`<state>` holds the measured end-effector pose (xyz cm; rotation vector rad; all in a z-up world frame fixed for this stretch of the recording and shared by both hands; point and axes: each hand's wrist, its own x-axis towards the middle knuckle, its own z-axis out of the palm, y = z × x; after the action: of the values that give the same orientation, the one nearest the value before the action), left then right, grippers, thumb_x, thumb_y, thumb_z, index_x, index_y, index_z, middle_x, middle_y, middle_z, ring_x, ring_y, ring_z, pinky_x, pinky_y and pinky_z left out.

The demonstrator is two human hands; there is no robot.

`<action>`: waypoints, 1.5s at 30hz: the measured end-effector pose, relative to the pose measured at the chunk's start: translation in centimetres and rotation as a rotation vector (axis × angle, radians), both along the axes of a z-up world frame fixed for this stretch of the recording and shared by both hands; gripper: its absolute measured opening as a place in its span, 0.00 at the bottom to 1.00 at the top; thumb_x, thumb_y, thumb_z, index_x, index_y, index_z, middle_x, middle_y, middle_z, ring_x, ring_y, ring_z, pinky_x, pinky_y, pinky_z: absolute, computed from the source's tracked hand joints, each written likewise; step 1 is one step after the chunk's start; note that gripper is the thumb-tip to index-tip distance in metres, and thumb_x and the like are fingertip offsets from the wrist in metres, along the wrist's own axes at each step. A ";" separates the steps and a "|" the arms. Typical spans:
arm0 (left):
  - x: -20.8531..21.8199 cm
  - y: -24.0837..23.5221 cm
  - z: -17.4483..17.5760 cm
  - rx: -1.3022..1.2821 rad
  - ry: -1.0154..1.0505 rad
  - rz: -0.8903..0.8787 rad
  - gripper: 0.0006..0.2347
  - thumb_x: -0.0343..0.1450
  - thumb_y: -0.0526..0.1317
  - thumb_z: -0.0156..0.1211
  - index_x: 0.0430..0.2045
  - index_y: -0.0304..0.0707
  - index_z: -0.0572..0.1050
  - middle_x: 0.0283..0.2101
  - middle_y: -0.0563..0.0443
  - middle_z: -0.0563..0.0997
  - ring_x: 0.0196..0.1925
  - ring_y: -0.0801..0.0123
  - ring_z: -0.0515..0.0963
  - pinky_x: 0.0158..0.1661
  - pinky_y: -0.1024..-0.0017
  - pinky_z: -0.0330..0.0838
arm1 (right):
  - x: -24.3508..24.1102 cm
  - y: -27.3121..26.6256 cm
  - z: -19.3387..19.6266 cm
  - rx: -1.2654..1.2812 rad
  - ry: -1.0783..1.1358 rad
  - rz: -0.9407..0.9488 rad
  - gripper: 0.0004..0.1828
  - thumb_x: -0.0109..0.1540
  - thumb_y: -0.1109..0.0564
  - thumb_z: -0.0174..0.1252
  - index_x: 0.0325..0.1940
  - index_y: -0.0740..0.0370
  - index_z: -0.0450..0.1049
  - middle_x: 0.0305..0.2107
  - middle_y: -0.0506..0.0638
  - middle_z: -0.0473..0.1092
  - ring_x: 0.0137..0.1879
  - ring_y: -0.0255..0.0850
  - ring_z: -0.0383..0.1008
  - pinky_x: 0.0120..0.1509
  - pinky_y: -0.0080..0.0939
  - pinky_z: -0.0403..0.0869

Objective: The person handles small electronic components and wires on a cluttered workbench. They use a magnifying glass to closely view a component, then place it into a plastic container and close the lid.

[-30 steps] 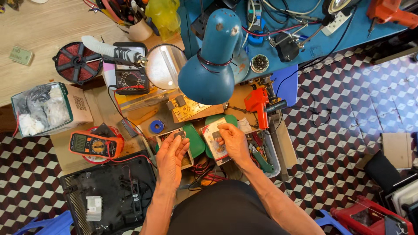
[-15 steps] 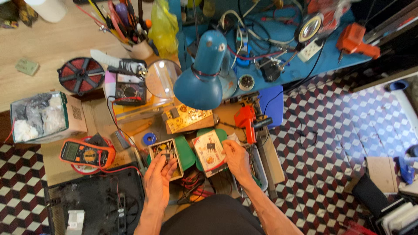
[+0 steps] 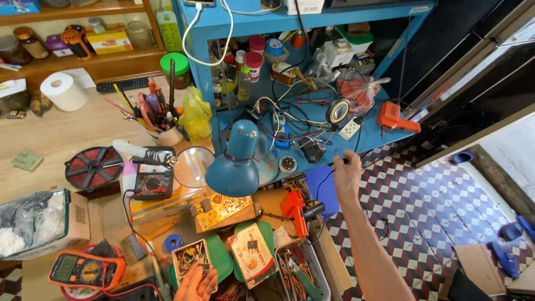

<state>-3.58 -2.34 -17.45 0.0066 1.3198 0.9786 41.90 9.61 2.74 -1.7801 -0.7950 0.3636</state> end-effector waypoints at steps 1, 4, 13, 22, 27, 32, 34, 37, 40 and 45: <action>0.2 0.5 0.1 -0.007 0.001 -0.018 0.17 0.76 0.38 0.50 0.61 0.34 0.69 0.48 0.38 0.81 0.45 0.57 0.84 0.44 0.63 0.81 | 1.8 1.9 0.5 -0.041 -0.086 -0.019 0.25 0.64 0.53 0.61 0.62 0.68 0.66 0.51 0.53 0.66 0.41 0.42 0.74 0.44 0.42 0.74; 0.8 0.2 2.1 0.041 0.019 0.013 0.18 0.76 0.37 0.49 0.61 0.31 0.69 0.49 0.37 0.82 0.45 0.56 0.84 0.43 0.63 0.82 | 5.0 6.5 0.6 -0.167 -0.078 0.109 0.30 0.61 0.53 0.64 0.62 0.69 0.64 0.51 0.56 0.71 0.39 0.41 0.77 0.41 0.39 0.74; 4.3 -0.3 15.4 0.324 0.047 -0.049 0.18 0.75 0.38 0.53 0.58 0.24 0.70 0.48 0.44 0.80 0.47 0.64 0.83 0.48 0.70 0.78 | 6.7 6.4 0.9 0.080 -0.107 0.323 0.11 0.71 0.57 0.55 0.42 0.68 0.77 0.33 0.50 0.78 0.33 0.30 0.73 0.38 0.32 0.72; 6.7 3.3 18.5 0.426 -0.045 -0.155 0.19 0.74 0.37 0.55 0.59 0.25 0.69 0.47 0.42 0.80 0.48 0.66 0.83 0.51 0.71 0.78 | -2.2 -8.1 10.7 0.194 -0.027 0.312 0.15 0.78 0.53 0.49 0.62 0.65 0.72 0.27 0.44 0.69 0.33 0.29 0.71 0.42 0.28 0.69; 7.1 4.5 18.0 0.451 -0.084 -0.177 0.18 0.74 0.36 0.54 0.57 0.25 0.70 0.48 0.45 0.80 0.47 0.68 0.82 0.52 0.71 0.78 | -9.0 -14.3 8.2 -0.349 -0.066 0.229 0.20 0.76 0.51 0.52 0.36 0.68 0.70 0.20 0.45 0.66 0.23 0.31 0.62 0.25 0.34 0.60; 7.2 4.5 17.7 0.432 -0.120 -0.182 0.17 0.75 0.36 0.53 0.58 0.25 0.70 0.48 0.45 0.80 0.46 0.69 0.82 0.51 0.71 0.79 | -16.2 -17.0 4.0 -0.559 0.250 0.450 0.21 0.64 0.46 0.55 0.60 0.48 0.76 0.11 0.42 0.62 0.14 0.30 0.58 0.14 0.34 0.58; 7.5 4.2 17.8 0.437 -0.144 -0.175 0.18 0.74 0.37 0.54 0.58 0.25 0.69 0.48 0.44 0.80 0.47 0.68 0.82 0.51 0.70 0.78 | -18.9 -17.3 3.0 -0.480 0.286 0.576 0.20 0.64 0.49 0.55 0.59 0.54 0.77 0.12 0.40 0.62 0.16 0.27 0.60 0.15 0.32 0.61; 7.6 3.4 18.4 0.481 -0.137 -0.172 0.20 0.72 0.40 0.58 0.56 0.24 0.69 0.48 0.43 0.81 0.49 0.67 0.83 0.53 0.69 0.79 | -21.8 -16.8 2.3 -0.365 0.315 0.716 0.15 0.69 0.51 0.57 0.50 0.64 0.82 0.17 0.40 0.64 0.22 0.26 0.60 0.22 0.29 0.61; 7.2 3.1 19.4 0.520 -0.150 -0.146 0.23 0.71 0.45 0.63 0.54 0.23 0.70 0.48 0.43 0.82 0.51 0.67 0.83 0.55 0.68 0.78 | -23.3 -16.3 2.7 -0.347 0.332 0.742 0.16 0.67 0.52 0.56 0.52 0.62 0.80 0.18 0.40 0.64 0.24 0.25 0.61 0.25 0.28 0.63; 7.0 3.3 20.9 0.465 -0.111 -0.132 0.23 0.68 0.46 0.66 0.51 0.25 0.73 0.46 0.44 0.83 0.50 0.67 0.83 0.55 0.67 0.78 | -23.9 -16.1 3.4 -0.377 0.291 0.728 0.14 0.66 0.51 0.56 0.49 0.60 0.81 0.17 0.41 0.65 0.23 0.27 0.62 0.24 0.30 0.64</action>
<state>3.43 0.93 3.42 0.3843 0.9553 1.1351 18.03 -6.45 6.11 -1.6586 -1.2003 1.2921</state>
